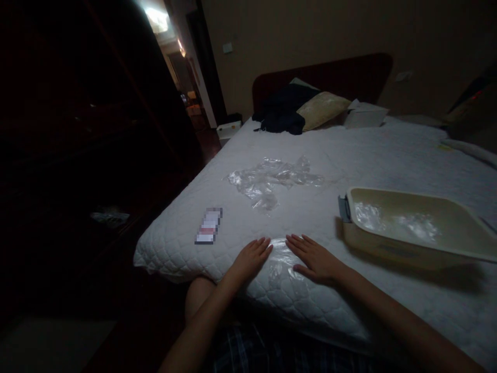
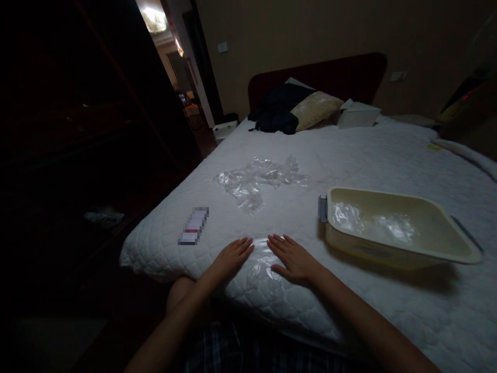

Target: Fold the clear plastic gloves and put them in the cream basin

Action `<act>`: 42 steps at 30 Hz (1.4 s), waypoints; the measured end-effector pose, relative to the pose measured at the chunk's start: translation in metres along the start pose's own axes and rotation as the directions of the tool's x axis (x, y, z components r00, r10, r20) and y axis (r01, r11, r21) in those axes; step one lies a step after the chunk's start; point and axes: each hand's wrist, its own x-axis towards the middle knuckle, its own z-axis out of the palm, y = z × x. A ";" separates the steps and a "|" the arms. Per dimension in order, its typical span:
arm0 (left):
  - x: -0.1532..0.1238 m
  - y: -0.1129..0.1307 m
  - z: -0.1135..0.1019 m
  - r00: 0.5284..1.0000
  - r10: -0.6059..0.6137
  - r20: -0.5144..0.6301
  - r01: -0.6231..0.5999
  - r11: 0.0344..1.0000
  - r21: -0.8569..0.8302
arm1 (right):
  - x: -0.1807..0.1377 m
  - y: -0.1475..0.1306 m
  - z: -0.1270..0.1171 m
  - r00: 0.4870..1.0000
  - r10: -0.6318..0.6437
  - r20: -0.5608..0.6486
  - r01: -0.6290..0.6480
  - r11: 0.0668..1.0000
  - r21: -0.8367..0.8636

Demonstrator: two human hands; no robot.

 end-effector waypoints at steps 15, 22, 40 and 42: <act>-0.006 -0.007 0.009 0.993 -0.094 -0.078 0.073 0.968 -0.239 | -0.032 0.024 0.010 0.984 0.162 -0.069 -0.167 0.983 -0.081; -0.006 -0.004 0.020 0.846 -0.485 -0.222 0.255 0.732 -0.631 | -0.029 0.021 0.014 0.974 0.192 -0.123 -0.202 0.977 -0.067; 0.043 -0.001 0.027 0.674 -0.734 -0.080 0.261 0.338 -0.904 | -0.016 0.025 0.003 0.787 0.540 -0.299 -0.361 0.796 0.486; 0.041 -0.001 0.027 0.667 -0.742 -0.070 0.237 0.300 -0.924 | -0.009 0.026 0.000 0.720 0.637 -0.273 -0.356 0.678 0.644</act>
